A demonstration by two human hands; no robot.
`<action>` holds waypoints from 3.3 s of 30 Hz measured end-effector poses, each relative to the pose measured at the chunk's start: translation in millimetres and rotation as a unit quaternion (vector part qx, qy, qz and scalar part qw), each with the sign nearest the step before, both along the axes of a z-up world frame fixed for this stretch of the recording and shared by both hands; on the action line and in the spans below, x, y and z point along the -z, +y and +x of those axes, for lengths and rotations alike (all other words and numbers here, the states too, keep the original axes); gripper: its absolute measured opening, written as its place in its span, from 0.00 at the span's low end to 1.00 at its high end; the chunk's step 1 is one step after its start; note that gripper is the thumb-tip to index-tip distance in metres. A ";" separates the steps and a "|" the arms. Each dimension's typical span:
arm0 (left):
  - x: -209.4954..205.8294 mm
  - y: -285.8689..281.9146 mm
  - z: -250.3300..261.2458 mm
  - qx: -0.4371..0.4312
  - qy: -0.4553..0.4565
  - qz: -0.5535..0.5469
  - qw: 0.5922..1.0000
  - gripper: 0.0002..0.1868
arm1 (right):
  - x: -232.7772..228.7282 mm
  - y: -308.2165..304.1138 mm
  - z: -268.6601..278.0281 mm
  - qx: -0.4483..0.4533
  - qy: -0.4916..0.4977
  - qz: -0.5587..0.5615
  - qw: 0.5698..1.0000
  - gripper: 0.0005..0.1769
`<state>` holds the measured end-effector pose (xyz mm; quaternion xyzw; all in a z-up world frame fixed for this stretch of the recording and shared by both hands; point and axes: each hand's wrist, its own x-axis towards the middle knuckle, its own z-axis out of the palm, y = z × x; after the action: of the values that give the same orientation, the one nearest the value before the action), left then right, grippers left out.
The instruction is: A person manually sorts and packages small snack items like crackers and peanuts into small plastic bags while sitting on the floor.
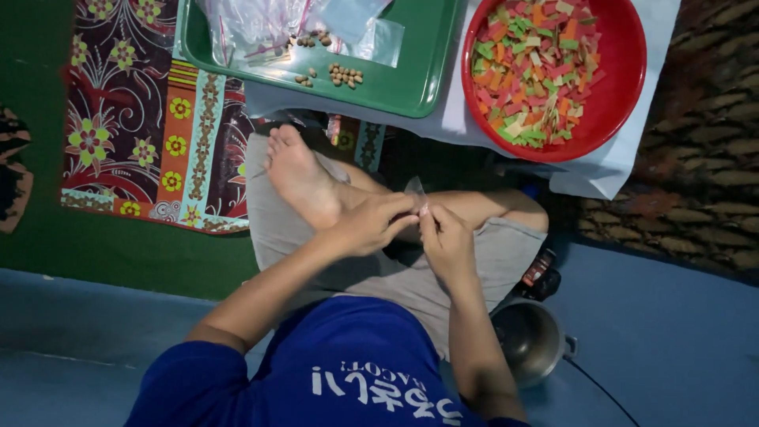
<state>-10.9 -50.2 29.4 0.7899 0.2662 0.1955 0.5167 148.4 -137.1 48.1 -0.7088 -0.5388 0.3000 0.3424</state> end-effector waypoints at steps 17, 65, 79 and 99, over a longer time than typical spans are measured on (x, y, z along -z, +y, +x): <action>62.7 -18.3 10.0 -0.155 0.113 -0.021 0.981 0.10 | 20.9 5.0 1.2 -0.048 -0.078 0.002 0.996 0.12; -28.7 59.8 -27.1 -0.194 -0.022 -0.022 0.980 0.17 | 25.3 26.0 -1.0 -0.017 0.105 0.237 0.966 0.32; -4.9 217.8 -61.4 -0.131 0.245 0.150 0.949 0.24 | 11.8 20.3 -2.1 0.007 0.094 0.175 0.980 0.32; -7.5 232.6 -52.1 0.023 0.317 0.326 0.890 0.12 | 3.0 26.5 4.4 0.003 0.086 0.176 0.981 0.32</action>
<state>-63.0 182.4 36.9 0.9397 0.3193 -0.0011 0.1229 152.8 -110.6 45.0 -0.6105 -0.5498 0.2589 0.5079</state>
